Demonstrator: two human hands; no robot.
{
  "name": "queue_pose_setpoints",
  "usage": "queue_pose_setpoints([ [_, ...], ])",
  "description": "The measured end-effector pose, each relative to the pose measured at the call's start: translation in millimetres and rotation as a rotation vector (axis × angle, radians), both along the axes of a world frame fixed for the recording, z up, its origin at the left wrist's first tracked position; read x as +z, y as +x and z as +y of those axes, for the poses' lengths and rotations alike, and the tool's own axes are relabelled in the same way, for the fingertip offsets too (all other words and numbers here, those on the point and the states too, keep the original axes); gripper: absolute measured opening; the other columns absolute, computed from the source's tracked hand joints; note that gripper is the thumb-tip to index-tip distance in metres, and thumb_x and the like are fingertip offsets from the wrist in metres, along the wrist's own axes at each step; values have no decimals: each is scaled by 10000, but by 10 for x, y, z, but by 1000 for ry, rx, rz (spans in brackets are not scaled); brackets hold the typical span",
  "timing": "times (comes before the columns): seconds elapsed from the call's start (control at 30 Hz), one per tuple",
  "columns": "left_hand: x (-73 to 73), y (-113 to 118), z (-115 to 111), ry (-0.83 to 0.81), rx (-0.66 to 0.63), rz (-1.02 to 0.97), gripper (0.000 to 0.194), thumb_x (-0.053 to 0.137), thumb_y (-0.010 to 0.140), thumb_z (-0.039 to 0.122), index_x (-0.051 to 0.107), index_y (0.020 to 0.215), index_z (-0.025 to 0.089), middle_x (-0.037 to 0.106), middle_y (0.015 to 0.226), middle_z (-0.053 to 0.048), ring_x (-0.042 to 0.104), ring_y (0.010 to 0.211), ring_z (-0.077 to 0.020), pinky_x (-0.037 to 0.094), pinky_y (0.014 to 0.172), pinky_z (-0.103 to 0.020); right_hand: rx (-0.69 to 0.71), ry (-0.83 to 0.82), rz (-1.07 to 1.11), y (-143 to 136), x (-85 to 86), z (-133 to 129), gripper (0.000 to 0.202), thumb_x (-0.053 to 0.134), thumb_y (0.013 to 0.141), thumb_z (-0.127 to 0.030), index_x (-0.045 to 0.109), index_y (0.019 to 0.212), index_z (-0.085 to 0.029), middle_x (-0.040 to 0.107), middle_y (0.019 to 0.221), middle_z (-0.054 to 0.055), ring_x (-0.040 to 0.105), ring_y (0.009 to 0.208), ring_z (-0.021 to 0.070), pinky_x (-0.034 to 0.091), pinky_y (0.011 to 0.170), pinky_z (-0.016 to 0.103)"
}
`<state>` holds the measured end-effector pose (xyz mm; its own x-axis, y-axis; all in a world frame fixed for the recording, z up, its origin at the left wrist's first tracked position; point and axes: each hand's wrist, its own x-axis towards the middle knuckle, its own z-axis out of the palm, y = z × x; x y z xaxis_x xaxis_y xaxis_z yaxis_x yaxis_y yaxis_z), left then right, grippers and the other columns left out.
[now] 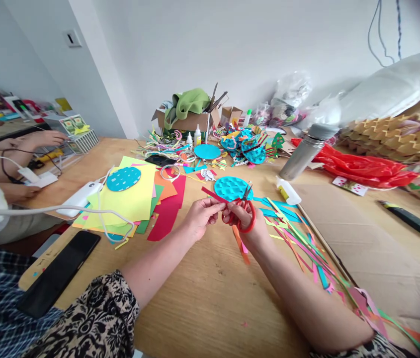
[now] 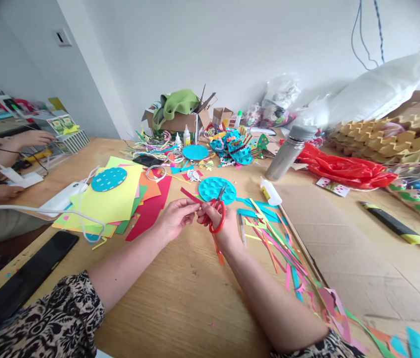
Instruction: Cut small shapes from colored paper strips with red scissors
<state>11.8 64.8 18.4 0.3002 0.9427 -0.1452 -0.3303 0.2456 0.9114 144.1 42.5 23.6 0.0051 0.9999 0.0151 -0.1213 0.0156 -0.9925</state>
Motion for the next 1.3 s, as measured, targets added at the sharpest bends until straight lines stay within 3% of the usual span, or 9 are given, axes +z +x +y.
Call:
queue_pose_setpoints([
  [0.17,84,71,63,7,29,-26,197,729,613,276,611,689,138,558,551,10,474,480,-66,287,472,-210,-2,15,0,3,88,-27,292,626,766,-427,602,669,-153,631,591,43,557,505,129,421,485,236],
  [0.3,153,52,165,41,102,8,183,731,596,243,613,688,139,586,609,4,522,531,-76,348,493,-203,-19,-22,-40,34,106,-11,384,633,756,-527,610,710,-146,645,603,52,594,505,140,442,464,231],
  [0.43,211,-48,261,55,161,30,160,727,602,211,636,700,123,626,656,-16,554,558,-86,406,529,-214,84,-96,-169,44,45,11,497,570,760,-638,596,683,-148,615,536,34,567,422,122,434,410,220],
  [0.57,238,-120,299,41,195,-28,149,731,605,193,652,701,111,652,661,-32,562,561,-85,433,564,-219,179,-127,-298,19,-12,-1,498,585,747,-636,577,624,-154,583,475,11,543,370,114,389,358,202],
  [0.7,234,-108,282,47,180,-16,147,729,605,202,667,696,104,654,640,-35,533,529,-73,415,543,-211,188,-119,-370,12,-23,-20,480,592,757,-610,578,610,-153,571,461,2,545,361,115,361,341,190],
  [1.3,133,-8,224,38,171,39,151,713,615,238,637,651,113,618,599,-21,506,499,-76,406,521,-224,212,-94,-320,27,-36,-3,504,584,751,-634,592,670,-137,596,503,13,544,382,112,376,373,197],
])
